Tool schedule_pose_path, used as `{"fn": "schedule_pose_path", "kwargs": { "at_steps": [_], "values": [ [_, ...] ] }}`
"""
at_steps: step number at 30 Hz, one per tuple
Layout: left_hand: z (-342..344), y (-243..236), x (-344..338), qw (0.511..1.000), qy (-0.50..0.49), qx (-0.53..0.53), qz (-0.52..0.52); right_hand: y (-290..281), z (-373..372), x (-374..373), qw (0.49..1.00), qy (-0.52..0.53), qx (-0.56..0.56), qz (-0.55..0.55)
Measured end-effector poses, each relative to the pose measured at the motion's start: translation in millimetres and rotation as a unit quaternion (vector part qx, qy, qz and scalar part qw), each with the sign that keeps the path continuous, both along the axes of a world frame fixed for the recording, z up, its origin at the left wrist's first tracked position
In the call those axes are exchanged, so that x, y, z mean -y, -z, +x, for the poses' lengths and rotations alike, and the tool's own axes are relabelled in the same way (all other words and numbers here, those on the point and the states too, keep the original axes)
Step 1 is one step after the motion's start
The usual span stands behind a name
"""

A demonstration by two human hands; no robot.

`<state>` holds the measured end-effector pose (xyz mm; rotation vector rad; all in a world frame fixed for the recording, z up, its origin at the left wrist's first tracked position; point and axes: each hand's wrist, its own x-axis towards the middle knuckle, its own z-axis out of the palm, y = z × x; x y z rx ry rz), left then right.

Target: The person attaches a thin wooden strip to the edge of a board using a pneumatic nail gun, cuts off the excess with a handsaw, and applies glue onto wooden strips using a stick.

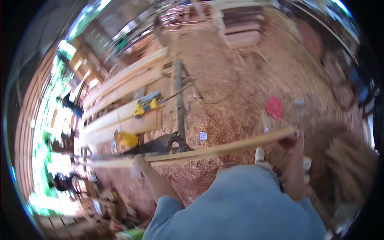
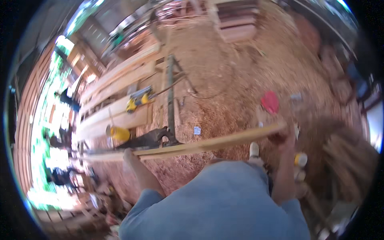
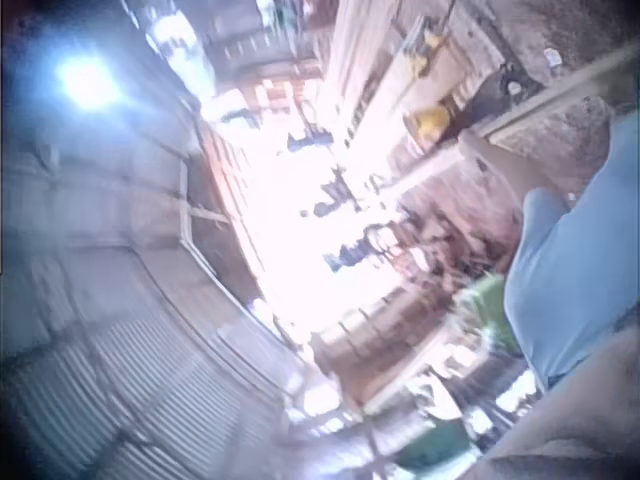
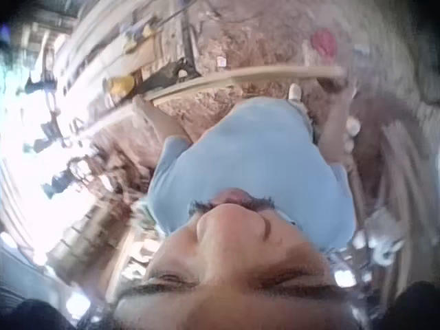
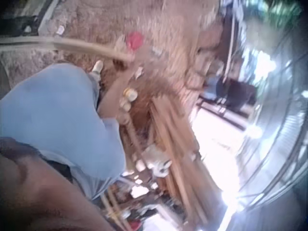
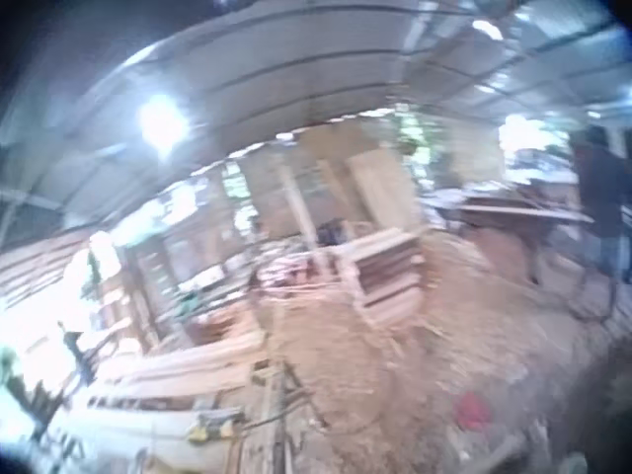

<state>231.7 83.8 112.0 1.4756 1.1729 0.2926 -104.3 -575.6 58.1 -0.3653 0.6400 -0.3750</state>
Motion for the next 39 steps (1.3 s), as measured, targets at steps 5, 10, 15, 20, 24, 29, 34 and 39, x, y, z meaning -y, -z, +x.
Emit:
{"fn": "schedule_pose_path", "kwargs": {
  "at_steps": [5,10,15,20,24,29,34,39],
  "values": [
    [-84,42,-68,0.96,-0.043,0.208,-0.18,-45,9,-17,0.98,-0.062,-0.112,-0.151],
    [-128,71,-79,0.951,-0.066,0.213,-0.214,-20,1,57,0.899,-0.313,-0.243,-0.185],
    [-142,36,-18,0.915,-0.095,0.289,-0.267,-25,33,79,0.807,-0.468,-0.263,-0.246],
    [-182,60,8,0.892,-0.112,0.327,-0.292,-114,73,18,0.527,-0.4,-0.361,-0.658],
    [-200,29,86,0.866,-0.128,0.354,-0.329,-24,90,140,0.469,-0.419,-0.39,-0.673],
    [-186,-5,143,0.855,-0.104,0.413,-0.296,17,130,215,0.71,-0.349,-0.168,-0.588],
    [-127,-84,222,0.824,-0.097,0.49,-0.269,62,168,282,0.616,-0.347,-0.23,-0.669],
    [-88,-144,283,0.806,0.068,0.538,-0.239,82,186,307,0.606,-0.356,-0.251,-0.666]
  ]
}}
